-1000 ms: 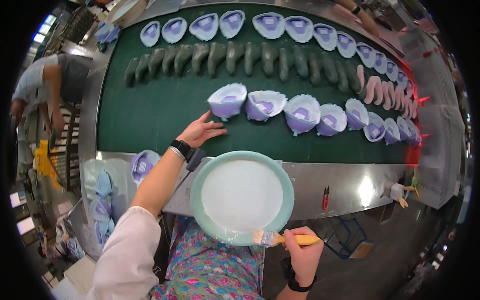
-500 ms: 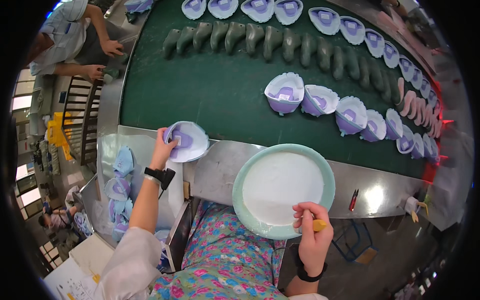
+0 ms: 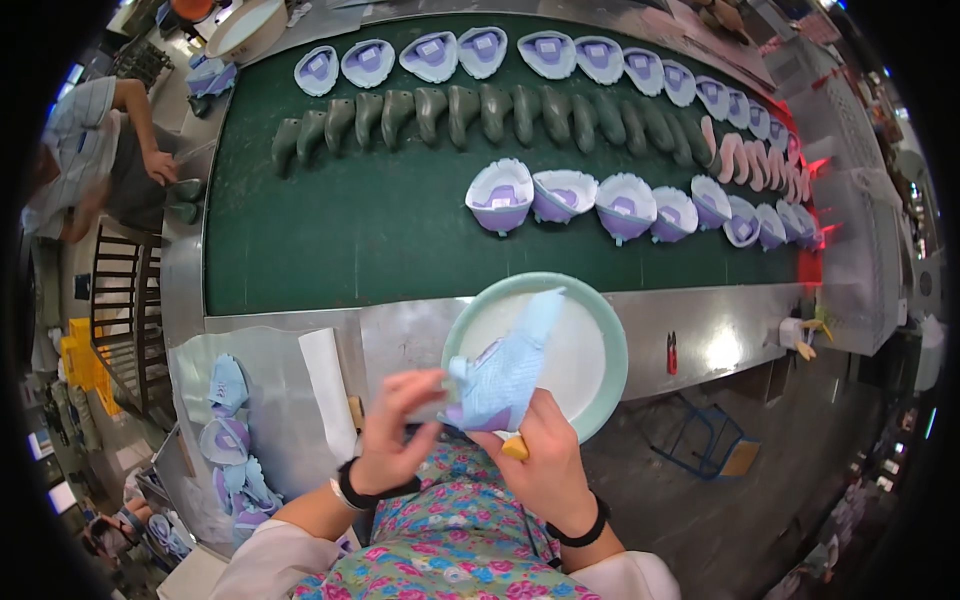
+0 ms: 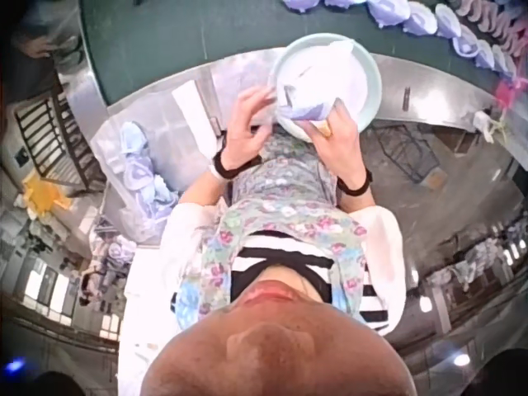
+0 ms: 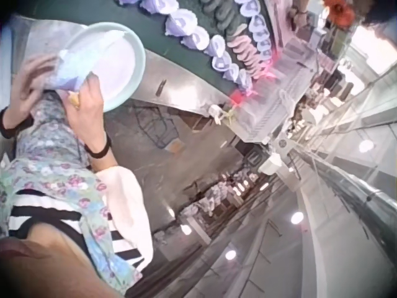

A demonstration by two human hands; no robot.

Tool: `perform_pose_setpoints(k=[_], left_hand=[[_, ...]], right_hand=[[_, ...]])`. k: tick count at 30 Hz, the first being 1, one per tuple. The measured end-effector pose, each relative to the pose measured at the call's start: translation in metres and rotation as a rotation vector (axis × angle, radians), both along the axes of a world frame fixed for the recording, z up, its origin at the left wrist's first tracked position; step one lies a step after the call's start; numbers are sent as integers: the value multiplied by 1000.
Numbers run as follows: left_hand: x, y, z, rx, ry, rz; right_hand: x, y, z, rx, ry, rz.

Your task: The person paints the interior of purple slipper uppers with white paint using a brush. They pick up each slipper from a pile, apply the paint, and place the finished item onto a moving conveyor belt. The process is repeated continuously throughout the video.

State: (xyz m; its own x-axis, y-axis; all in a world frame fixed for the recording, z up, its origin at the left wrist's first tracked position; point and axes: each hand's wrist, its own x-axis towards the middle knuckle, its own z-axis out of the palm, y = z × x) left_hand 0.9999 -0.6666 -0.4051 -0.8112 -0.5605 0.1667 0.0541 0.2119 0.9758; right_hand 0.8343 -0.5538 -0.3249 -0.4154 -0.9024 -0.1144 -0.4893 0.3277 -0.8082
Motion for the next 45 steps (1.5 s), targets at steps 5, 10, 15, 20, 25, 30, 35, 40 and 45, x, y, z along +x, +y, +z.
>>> perform_pose_setpoints(k=[5,10,15,20,25,30,35,40,45], left_hand=[[12,-13,10,-54,-72,-355],[19,12,17,-91,-86,-306],[47,65,14,749,-271,-126],[86,99,3,1088,-397,-496],[88,103,-14,1219,-510,-300],[46,95,-53,1363,-234,76],[19,89,-67,1351,-193,2],[-3,88,-55,1285,-202,-56],[0,79,-65,1180,-125,-66]], right_hand=[[4,31,1,-32,-146,431],[-7,49,14,57,-135,339],[-45,82,-25,-16,238,-136],[-54,114,-89,67,-12,-563],[-52,116,-155,116,37,-460],[-50,113,-127,48,-14,-502],[-59,99,-45,-90,-356,-298],[-72,100,-47,-82,-323,-368],[-74,121,-57,90,-279,-620]])
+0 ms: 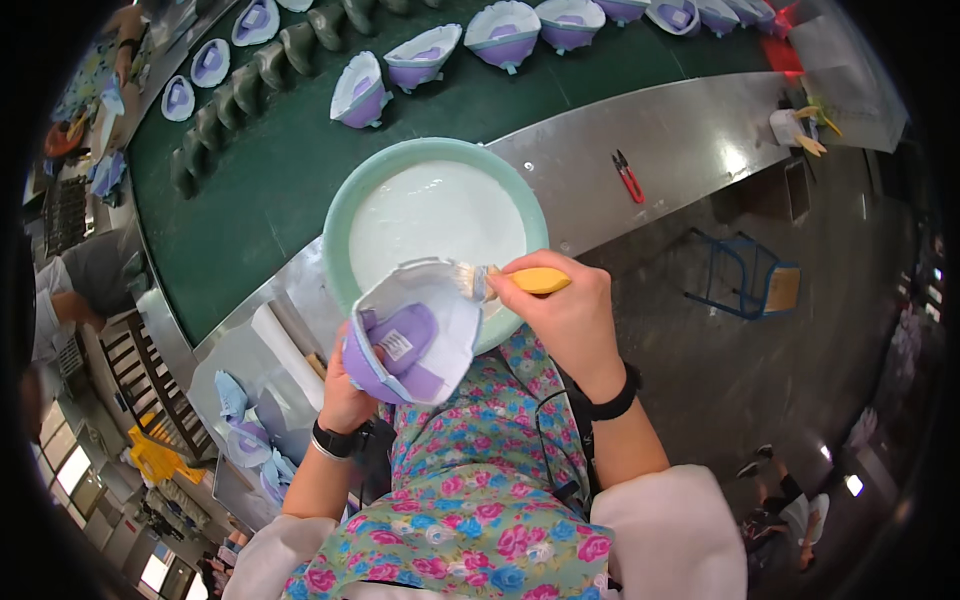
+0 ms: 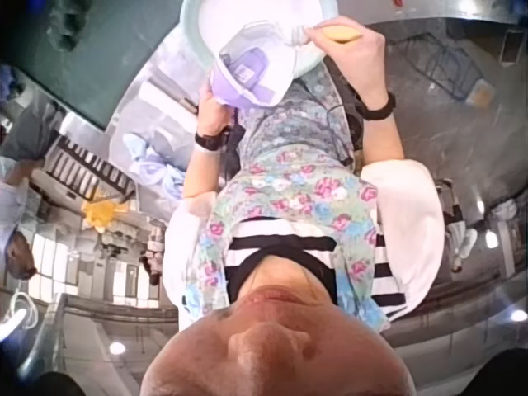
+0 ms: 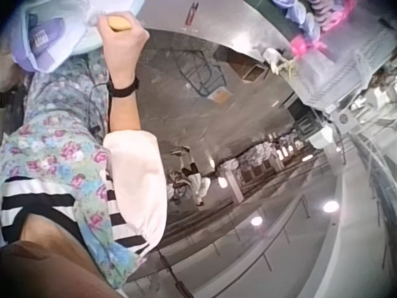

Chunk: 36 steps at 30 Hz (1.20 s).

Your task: The person paints the interior of purple slipper uppers with white paint using a brush. They pick up each slipper from a pile, apply the paint, and place the finished item onto a moving conveyor belt. The process is repeated continuously throughout the video.

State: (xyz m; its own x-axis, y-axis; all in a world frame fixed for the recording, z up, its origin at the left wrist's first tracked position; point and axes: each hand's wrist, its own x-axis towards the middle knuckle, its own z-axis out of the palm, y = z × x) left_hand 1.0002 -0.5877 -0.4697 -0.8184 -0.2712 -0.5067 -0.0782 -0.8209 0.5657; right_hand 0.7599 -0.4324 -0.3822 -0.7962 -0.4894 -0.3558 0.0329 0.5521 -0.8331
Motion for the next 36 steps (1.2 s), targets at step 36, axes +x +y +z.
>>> perform_pose_setpoints(k=[36], left_hand=[[-34,-8,7,613,-390,-53]], right_hand=[[-22,-12,23,128,-168,207]])
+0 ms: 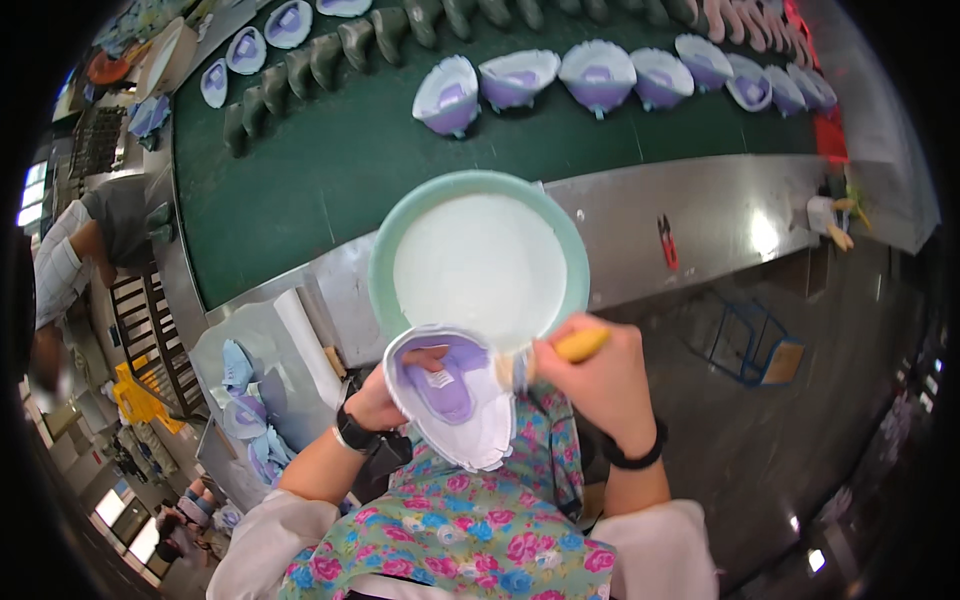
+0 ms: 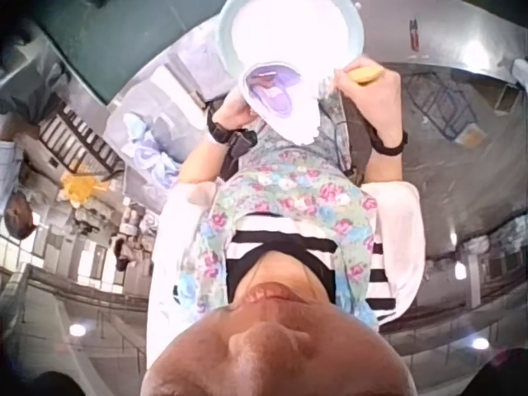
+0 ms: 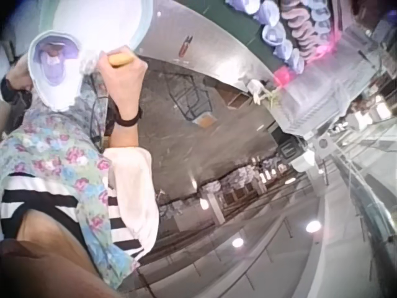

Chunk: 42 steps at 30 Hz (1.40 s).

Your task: The person paints the interior of purple slipper uppers with white paint using a brush. They pick up each slipper from a pile, apply the paint, and place the finished item onto a moving conveyor belt. The process is repeated continuously throughout the video.

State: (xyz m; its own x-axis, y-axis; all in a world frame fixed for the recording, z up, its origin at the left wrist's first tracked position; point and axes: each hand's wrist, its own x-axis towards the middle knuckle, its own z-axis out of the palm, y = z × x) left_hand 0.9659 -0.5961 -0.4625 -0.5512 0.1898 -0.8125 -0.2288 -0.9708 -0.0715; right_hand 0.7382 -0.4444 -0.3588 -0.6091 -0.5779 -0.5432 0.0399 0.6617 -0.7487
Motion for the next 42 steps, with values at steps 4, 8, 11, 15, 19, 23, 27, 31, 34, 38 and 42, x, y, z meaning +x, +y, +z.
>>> perform_pose_setpoints(k=[4,8,11,15,19,23,27,31,34,38,42], left_hand=[[-6,-65,2,-308,134,187],[-36,-157,-44,-854,232,314],[-78,-211,-110,-1016,163,328],[-137,-226,-172,-945,106,342],[-106,-199,-180,-633,-19,4],[-1,-169,-108,-951,-36,-215],[196,-135,-100,-1790,-617,-194],[393,-85,-92,-1787,-1727,-288],[499,-72,-102,-1344,-1940,28],[566,-68,-146,-887,-1818,-3],[468,-106,-158,-995,-1979,-83]], right_hand=[[-10,9,25,-64,-109,-310],[-24,7,15,-146,-14,-398],[-27,2,8,-103,-14,-376],[-24,-15,1,-63,-11,-353],[-19,-38,-2,-88,16,-262],[-10,-59,-6,-73,125,-107],[13,-102,-4,-81,147,80],[46,-138,-7,-96,156,209],[73,-160,-10,-105,150,297],[103,-186,-17,-102,107,416],[134,-199,-17,-88,138,484]])
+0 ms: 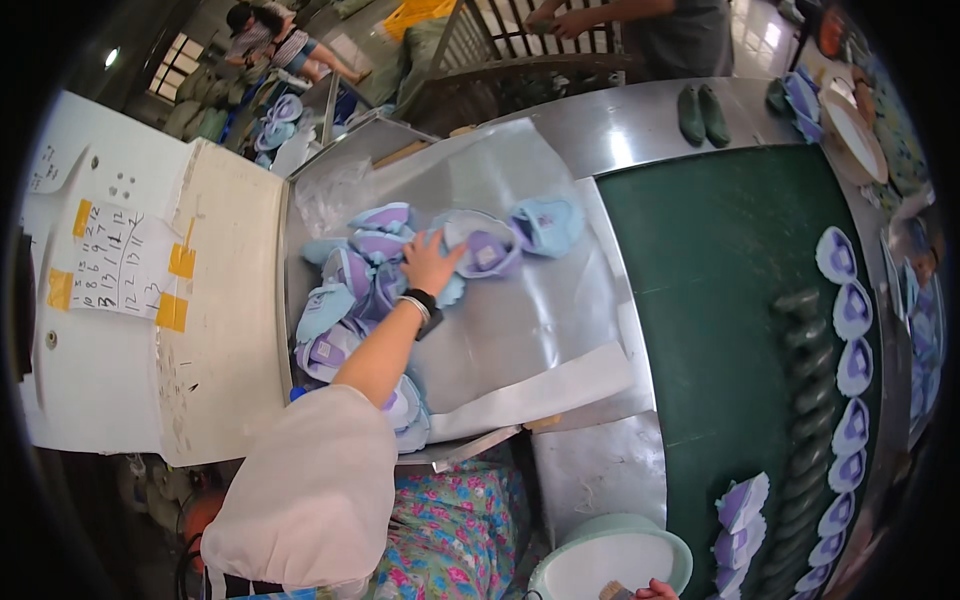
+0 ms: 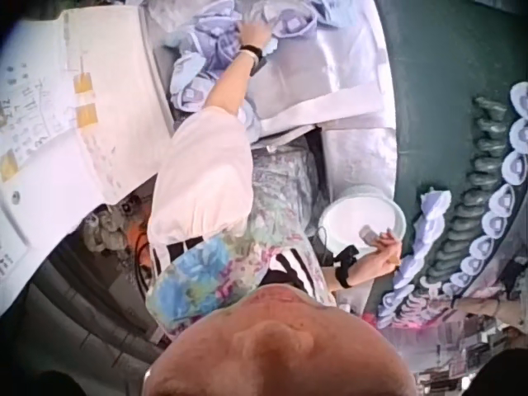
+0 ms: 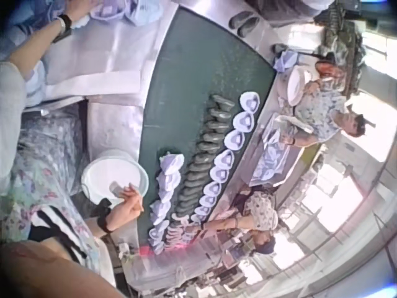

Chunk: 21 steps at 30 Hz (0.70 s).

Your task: The person paints the interior of purple slipper uppers with white paint using a brush. They pick up each slipper from a pile, apply the paint, and place the finished item onto a moving conveyor belt. The process is repeated continuously throughout the video.

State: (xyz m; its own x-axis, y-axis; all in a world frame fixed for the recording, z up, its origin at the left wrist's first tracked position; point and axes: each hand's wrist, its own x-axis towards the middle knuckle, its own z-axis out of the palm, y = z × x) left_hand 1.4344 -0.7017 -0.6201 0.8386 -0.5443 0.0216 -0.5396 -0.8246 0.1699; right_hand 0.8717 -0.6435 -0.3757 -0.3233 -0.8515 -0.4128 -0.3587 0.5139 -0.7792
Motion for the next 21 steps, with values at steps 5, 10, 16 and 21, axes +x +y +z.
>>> perform_pose_setpoints(k=[5,10,16,21], left_hand=[[-77,-9,11,-55,113,-95],[-167,-23,21,-151,315,-435],[-207,-37,50,-198,382,-679],[-197,-66,53,-480,513,-825]], right_hand=[[28,-17,0,-6,-14,97],[50,-27,-3,-27,-21,141],[45,-26,-3,-90,-37,103],[51,-26,25,-77,-15,73]])
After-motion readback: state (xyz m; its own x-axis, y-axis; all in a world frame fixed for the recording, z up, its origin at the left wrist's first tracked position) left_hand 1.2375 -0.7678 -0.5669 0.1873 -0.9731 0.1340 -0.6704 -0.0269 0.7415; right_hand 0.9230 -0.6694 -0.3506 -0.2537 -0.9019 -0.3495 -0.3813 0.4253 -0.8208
